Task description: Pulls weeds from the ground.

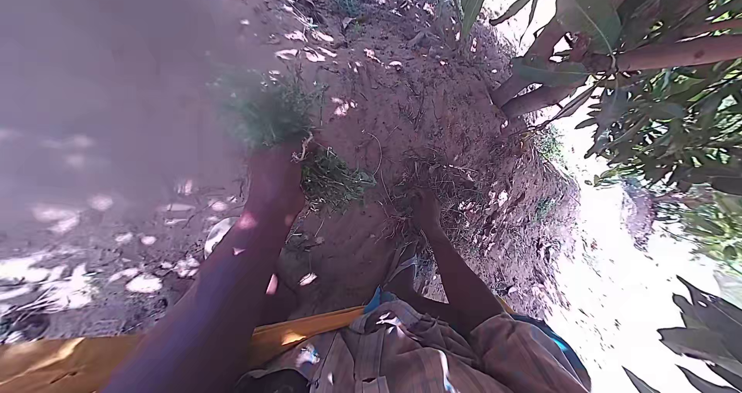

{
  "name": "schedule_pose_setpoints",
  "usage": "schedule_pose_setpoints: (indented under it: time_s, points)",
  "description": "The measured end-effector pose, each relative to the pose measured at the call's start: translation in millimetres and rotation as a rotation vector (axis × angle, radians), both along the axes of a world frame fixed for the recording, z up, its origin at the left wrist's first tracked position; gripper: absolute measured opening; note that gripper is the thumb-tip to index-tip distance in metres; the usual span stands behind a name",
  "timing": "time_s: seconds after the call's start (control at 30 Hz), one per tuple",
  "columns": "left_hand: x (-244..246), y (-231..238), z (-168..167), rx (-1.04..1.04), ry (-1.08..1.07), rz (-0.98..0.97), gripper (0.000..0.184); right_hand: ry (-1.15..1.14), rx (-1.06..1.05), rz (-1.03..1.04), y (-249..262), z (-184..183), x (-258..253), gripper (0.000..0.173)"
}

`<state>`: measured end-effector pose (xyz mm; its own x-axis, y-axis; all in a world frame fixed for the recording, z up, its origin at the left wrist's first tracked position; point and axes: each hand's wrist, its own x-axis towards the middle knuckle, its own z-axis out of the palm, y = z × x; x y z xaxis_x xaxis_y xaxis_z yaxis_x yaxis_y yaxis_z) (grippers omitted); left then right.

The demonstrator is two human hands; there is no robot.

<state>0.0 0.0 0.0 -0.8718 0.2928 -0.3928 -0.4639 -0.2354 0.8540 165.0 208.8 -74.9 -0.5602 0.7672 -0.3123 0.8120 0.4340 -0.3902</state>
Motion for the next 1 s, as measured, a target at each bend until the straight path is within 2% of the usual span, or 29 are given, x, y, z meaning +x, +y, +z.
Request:
schedule_pose_setpoints:
  time_s: [0.07,0.13,0.17,0.2,0.27,0.3,0.43,0.53,0.6,0.73,0.8,0.83,0.93,1.0]
  points:
    - [7,2,24,-0.055,-0.011,-0.013,0.017,-0.094,0.02,0.187,-14,-8,-13,0.036]
    - [17,8,70,-0.144,-0.067,-0.021,0.024,-0.229,-0.003,0.276,-22,-21,-18,0.049]
    - [19,7,72,-0.141,-0.047,-0.04,0.025,-0.288,-0.011,0.284,-25,-26,-17,0.052]
    - [16,2,50,-0.083,0.042,-0.077,0.023,-0.311,-0.017,0.278,-26,-28,-15,0.053]
    - [-2,-6,-14,0.035,0.152,-0.137,0.021,-0.187,-0.057,0.211,-21,-24,-11,0.046]
    - [-7,-4,-24,0.032,0.11,-0.128,0.018,-0.111,-0.085,0.16,-16,-16,-12,0.041]
    - [1,6,3,-0.027,-0.033,-0.072,0.008,0.243,-0.252,-0.041,2,21,-16,0.031]
    - [3,8,7,-0.045,-0.04,-0.128,0.007,0.601,-0.584,-0.126,1,40,-18,0.03]
    - [8,9,7,-0.085,-0.024,-0.188,0.011,0.707,-0.732,-0.078,-4,51,-18,0.033]
    - [16,11,8,-0.137,0.066,-0.314,0.023,0.735,-0.822,0.095,-17,74,-22,0.033]
    - [18,11,13,-0.137,0.076,-0.354,0.024,0.631,-0.701,0.1,-20,82,-23,0.03]
    - [18,10,13,-0.132,0.081,-0.353,0.023,0.524,-0.551,0.103,-19,85,-23,0.029]
    - [17,7,14,-0.158,0.081,-0.31,0.021,0.059,-0.035,0.063,-3,83,-18,0.037]
    - [14,7,12,-0.173,0.071,-0.266,0.021,-0.179,0.073,0.041,10,81,-16,0.041]
